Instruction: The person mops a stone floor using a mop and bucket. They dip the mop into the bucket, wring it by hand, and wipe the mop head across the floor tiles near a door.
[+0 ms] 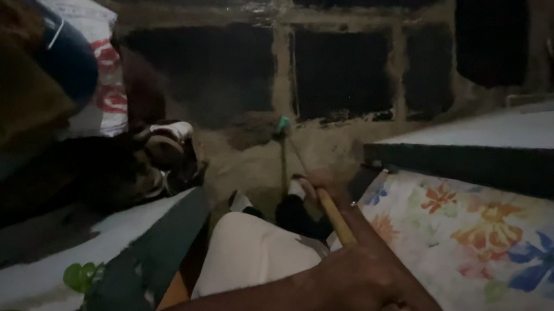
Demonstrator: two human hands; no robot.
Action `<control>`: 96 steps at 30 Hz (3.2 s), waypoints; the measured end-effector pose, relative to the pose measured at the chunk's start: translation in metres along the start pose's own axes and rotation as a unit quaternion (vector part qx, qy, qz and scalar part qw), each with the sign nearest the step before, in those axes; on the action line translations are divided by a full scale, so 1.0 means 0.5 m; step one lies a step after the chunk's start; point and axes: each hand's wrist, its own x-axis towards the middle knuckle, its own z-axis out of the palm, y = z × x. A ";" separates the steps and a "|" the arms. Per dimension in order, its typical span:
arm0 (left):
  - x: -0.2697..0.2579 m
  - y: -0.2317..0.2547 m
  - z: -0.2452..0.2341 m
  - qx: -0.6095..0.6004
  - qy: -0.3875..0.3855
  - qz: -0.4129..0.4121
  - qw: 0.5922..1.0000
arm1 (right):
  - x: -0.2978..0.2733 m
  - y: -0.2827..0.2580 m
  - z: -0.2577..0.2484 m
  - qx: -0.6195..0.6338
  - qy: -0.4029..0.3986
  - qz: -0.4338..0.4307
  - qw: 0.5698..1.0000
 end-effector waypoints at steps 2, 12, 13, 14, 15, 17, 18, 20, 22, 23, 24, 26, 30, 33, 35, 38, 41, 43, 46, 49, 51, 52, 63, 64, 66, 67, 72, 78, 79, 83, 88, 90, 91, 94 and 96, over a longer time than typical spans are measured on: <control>0.009 -0.023 0.005 0.015 -0.029 0.005 0.999 | -0.014 0.031 -0.030 -0.020 0.020 -0.005 1.000; -0.030 -0.099 -0.054 0.043 -0.002 -0.032 0.999 | 0.003 0.138 -0.085 -0.032 0.041 0.125 0.991; -0.037 -0.109 -0.068 0.057 0.029 -0.016 0.998 | 0.018 0.130 -0.074 -0.004 0.048 0.181 0.982; -0.039 -0.122 -0.085 0.071 0.060 -0.001 0.996 | 0.042 0.120 -0.059 -0.009 0.050 0.166 0.985; -0.043 -0.131 -0.101 0.085 0.089 0.017 0.992 | 0.073 0.110 -0.042 -0.015 0.057 0.148 0.987; -0.070 -0.132 -0.134 0.077 0.133 -0.006 0.988 | 0.135 0.086 0.002 -0.028 0.061 0.109 0.992; -0.087 -0.126 -0.149 0.071 0.156 -0.019 0.985 | 0.162 0.071 0.030 -0.028 0.061 0.094 0.993; -0.117 -0.107 -0.173 0.104 0.171 -0.009 0.980 | 0.219 0.046 0.072 -0.041 0.055 0.062 0.996; -0.125 -0.092 -0.184 0.124 0.191 -0.012 0.974 | 0.275 0.026 0.107 -0.043 0.044 0.035 0.997; -0.133 -0.082 -0.179 0.121 0.202 -0.024 0.972 | 0.289 0.013 0.131 -0.042 0.034 0.026 0.998; -0.140 -0.073 -0.174 0.117 0.214 -0.037 0.969 | 0.297 -0.001 0.153 -0.018 0.030 0.006 0.999; -0.135 -0.064 -0.174 0.112 0.186 -0.083 0.973 | 0.331 -0.019 0.181 0.061 0.037 -0.050 0.996; -0.120 -0.054 -0.153 0.173 0.170 -0.063 0.968 | 0.364 -0.051 0.242 0.150 0.006 -0.210 0.966; -0.118 -0.050 -0.146 0.209 0.153 -0.133 0.957 | 0.354 -0.097 0.298 0.127 -0.092 -0.128 0.979; -0.110 -0.057 -0.147 0.206 0.161 -0.187 0.947 | 0.351 -0.126 0.306 0.110 -0.155 -0.072 0.979; -0.103 -0.066 -0.153 0.233 0.176 -0.171 0.941 | 0.351 -0.147 0.266 0.402 -0.208 0.210 0.867; -0.083 -0.071 -0.138 0.223 0.150 -0.126 0.955 | 0.369 -0.133 0.200 0.202 -0.247 0.056 0.946; -0.055 -0.082 -0.121 0.207 0.114 -0.104 0.966 | 0.362 -0.114 0.144 0.159 -0.288 0.115 0.937; -0.025 -0.092 -0.101 0.173 0.058 -0.079 0.980 | 0.321 -0.088 0.065 0.257 -0.223 0.267 0.902; -0.003 -0.082 -0.086 0.120 0.007 -0.082 0.989 | 0.266 -0.050 -0.007 0.152 -0.122 0.198 0.961; 0.022 -0.087 -0.067 0.122 -0.027 -0.111 0.986 | 0.218 -0.006 -0.046 0.082 -0.051 0.151 0.984; 0.032 -0.094 -0.064 0.118 -0.050 -0.085 0.988 | 0.196 0.021 -0.062 0.065 -0.011 0.135 0.989; 0.030 -0.133 -0.089 0.052 -0.120 -0.128 0.983 | -0.035 0.166 -0.101 0.042 0.252 0.103 0.961; 0.030 -0.134 -0.099 0.041 -0.118 -0.112 0.986 | -0.026 0.165 -0.097 0.002 0.257 0.088 0.962; 0.026 -0.141 -0.115 0.014 -0.106 -0.083 0.991 | -0.017 0.156 -0.094 -0.041 0.252 0.064 0.965; 0.031 -0.151 -0.125 -0.002 -0.099 -0.077 0.992 | -0.006 0.147 -0.091 0.039 0.250 0.089 0.963; 0.063 -0.217 -0.222 0.070 0.000 0.032 0.997 | 0.133 0.135 -0.096 0.113 0.254 0.151 0.949; 0.120 -0.222 -0.408 0.114 0.048 -0.007 0.992 | 0.422 0.172 -0.097 -0.025 0.211 0.130 0.968; 0.126 -0.216 -0.431 0.117 0.068 -0.013 0.991 | 0.468 0.171 -0.095 -0.037 0.195 0.124 0.972; 0.134 -0.209 -0.517 0.143 0.145 -0.037 0.978 | 0.674 0.154 -0.072 0.015 0.091 0.069 0.993; 0.118 -0.195 -0.563 0.217 0.255 -0.106 0.936 | 0.880 0.129 0.044 0.112 -0.032 -0.041 0.992; 0.128 -0.198 -0.566 0.245 0.236 -0.117 0.933 | 0.910 0.134 0.112 0.284 -0.090 -0.002 0.955; 0.136 -0.198 -0.565 0.250 0.237 -0.123 0.931 | 0.922 0.135 0.146 0.440 -0.115 0.055 0.889; 0.163 -0.191 -0.555 0.248 0.240 -0.171 0.923 | 0.941 0.137 0.201 0.468 -0.242 0.137 0.839; 0.171 -0.176 -0.551 0.225 0.237 -0.242 0.914 | 0.951 0.119 0.190 0.247 -0.300 0.020 0.921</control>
